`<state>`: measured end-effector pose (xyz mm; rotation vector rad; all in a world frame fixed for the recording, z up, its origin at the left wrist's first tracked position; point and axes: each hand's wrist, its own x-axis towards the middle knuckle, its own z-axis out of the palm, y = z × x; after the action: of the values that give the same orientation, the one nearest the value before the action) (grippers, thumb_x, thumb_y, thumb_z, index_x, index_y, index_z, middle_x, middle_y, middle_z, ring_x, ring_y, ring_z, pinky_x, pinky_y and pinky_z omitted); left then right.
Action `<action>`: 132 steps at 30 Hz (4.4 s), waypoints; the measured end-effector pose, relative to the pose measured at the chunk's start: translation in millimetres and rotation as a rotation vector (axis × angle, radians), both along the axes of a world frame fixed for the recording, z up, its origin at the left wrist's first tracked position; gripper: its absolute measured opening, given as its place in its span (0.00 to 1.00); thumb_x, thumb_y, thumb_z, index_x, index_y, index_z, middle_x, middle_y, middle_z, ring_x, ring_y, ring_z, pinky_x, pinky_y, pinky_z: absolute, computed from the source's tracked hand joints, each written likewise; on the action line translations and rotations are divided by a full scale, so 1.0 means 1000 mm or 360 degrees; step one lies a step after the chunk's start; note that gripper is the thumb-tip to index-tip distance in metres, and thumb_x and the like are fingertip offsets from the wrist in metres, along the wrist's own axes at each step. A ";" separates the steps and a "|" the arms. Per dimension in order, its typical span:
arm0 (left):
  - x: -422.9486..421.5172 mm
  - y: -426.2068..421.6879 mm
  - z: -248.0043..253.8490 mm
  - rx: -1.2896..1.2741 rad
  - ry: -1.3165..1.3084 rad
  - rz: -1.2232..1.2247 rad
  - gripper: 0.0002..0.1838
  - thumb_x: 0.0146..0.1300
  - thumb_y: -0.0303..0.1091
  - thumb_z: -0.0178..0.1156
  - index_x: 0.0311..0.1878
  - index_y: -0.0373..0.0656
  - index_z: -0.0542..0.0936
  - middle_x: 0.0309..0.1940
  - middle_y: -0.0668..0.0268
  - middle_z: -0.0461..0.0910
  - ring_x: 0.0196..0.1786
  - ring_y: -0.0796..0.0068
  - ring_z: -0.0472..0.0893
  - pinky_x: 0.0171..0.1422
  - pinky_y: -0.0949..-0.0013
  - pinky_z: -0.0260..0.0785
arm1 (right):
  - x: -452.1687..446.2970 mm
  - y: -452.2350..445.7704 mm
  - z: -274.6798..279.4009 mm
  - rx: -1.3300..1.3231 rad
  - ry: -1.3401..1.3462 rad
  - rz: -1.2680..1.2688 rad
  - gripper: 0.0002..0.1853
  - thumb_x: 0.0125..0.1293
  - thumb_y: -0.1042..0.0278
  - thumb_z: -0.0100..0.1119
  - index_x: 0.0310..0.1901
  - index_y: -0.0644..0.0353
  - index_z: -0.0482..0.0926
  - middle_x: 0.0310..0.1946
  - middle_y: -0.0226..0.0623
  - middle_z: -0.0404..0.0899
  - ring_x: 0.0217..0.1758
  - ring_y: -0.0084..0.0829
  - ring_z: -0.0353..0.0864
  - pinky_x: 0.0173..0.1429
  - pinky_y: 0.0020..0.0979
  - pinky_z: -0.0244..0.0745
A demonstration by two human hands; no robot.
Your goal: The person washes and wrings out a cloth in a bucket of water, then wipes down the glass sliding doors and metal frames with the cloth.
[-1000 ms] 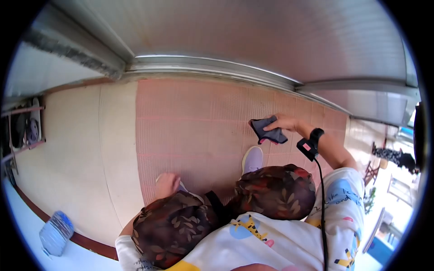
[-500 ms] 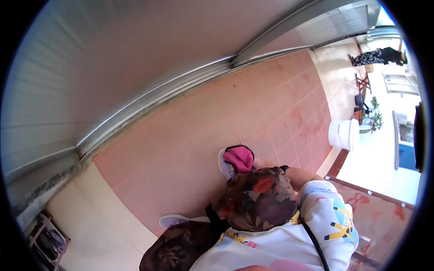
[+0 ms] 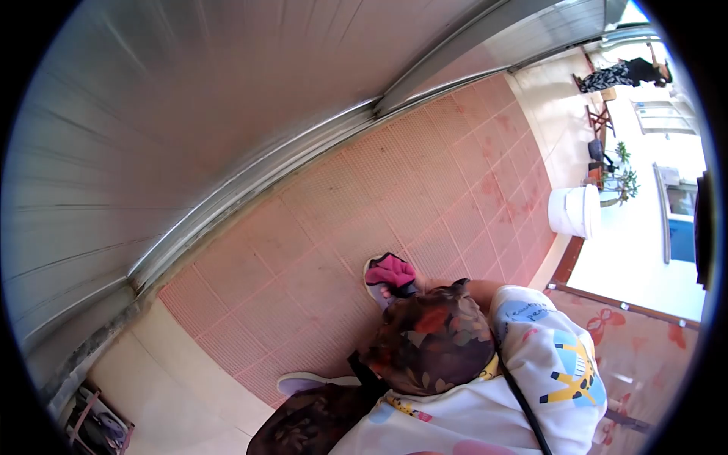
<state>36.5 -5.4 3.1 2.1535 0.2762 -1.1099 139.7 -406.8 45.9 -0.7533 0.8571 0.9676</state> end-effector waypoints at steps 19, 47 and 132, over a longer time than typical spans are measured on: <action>-0.051 0.020 0.049 0.0150 0.0501 0.0208 0.18 0.61 0.42 0.61 0.32 0.32 0.75 0.25 0.53 0.75 0.31 0.53 0.76 0.34 0.55 0.66 | -0.023 -0.005 -0.010 -0.0097 0.0221 -0.0098 0.14 0.70 0.61 0.51 0.52 0.58 0.75 0.31 0.36 0.81 0.28 0.27 0.81 0.31 0.24 0.79; 0.159 -0.227 0.345 -0.1058 0.0967 0.0714 0.38 0.65 0.47 0.59 0.72 0.44 0.55 0.68 0.62 0.60 0.64 0.71 0.66 0.60 0.68 0.66 | -0.037 0.013 0.271 0.0429 -0.0097 -0.1232 0.23 0.67 0.59 0.54 0.61 0.60 0.69 0.56 0.34 0.75 0.57 0.27 0.74 0.64 0.31 0.68; -0.053 -1.296 0.225 0.0120 0.0733 -0.1443 0.37 0.63 0.41 0.58 0.73 0.50 0.55 0.70 0.61 0.58 0.66 0.66 0.65 0.64 0.64 0.61 | -0.302 -0.851 0.065 -0.2534 0.1234 -0.1174 0.30 0.54 0.62 0.60 0.62 0.49 0.68 0.55 0.49 0.74 0.58 0.47 0.73 0.62 0.37 0.68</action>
<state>-16.1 -1300.9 227.7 2.0801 -0.5313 -2.1211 -162.2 -1258.1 111.0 -1.1939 2.4437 -0.3630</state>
